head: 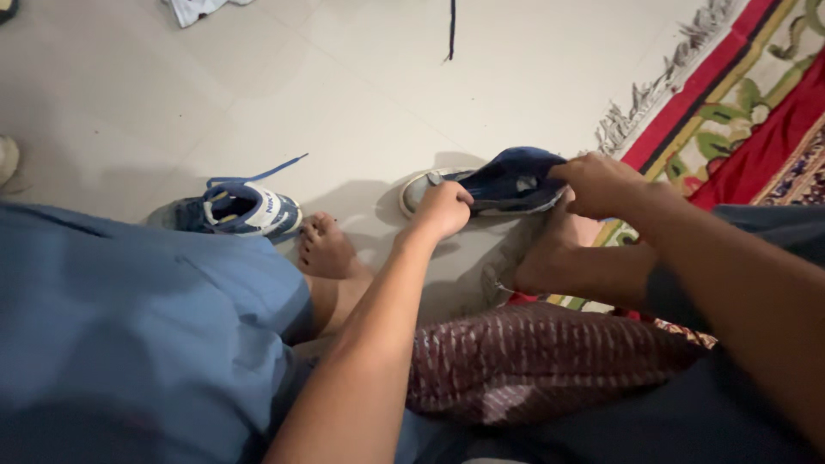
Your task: The person sits on the floor and repairs a blue and white sneaker by hand. They remove the laces, pull apart the upper to expose the inner lining, and repeatedly thread the laces through the eyelets to reattach the lining. The second shoe remains on the floor nearby.
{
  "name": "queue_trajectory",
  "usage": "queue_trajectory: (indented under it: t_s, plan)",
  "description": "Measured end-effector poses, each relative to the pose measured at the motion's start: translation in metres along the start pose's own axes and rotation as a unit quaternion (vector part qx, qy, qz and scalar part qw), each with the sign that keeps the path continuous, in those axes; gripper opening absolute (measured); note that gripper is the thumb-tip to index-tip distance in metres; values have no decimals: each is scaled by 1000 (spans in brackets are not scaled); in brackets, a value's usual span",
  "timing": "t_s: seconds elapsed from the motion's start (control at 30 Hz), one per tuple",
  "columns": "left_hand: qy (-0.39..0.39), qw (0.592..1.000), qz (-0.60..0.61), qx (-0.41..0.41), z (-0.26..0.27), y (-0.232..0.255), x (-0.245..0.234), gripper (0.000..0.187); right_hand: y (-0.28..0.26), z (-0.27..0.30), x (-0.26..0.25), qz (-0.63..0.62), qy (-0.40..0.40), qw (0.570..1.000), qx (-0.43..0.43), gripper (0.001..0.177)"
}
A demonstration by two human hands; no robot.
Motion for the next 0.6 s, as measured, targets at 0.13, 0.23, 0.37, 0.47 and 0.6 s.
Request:
queue_trajectory:
  t_s: [0.13, 0.23, 0.37, 0.47, 0.6]
  plan:
    - [-33, 985, 165, -37, -3, -7, 9, 27, -23, 3, -11, 81, 65, 994, -28, 30]
    - [-76, 920, 375, -90, -2, -12, 20, 20, -50, 7, -40, 69, 138, 982, -109, 24]
    - [-10, 838, 533, -114, -3, -10, -6, 16, -76, 20, -97, 4, 246, 960, -133, 24]
    - [-12, 827, 554, -97, 2, 13, -37, 32, -101, 39, -136, -13, 334, 934, -128, 28]
    - [15, 884, 453, -116, 32, 57, -77, 88, -124, 64, -175, -11, 359, 929, -89, 31]
Point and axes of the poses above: each hand's wrist, its own z-axis away from the middle knuckle, its own x-axis out of the palm, y = z × x, the point moved 8 cm from there along -z, towards the middle knuckle, and after that the axes turned 12 degrees about -y, right-handed, at the moved point
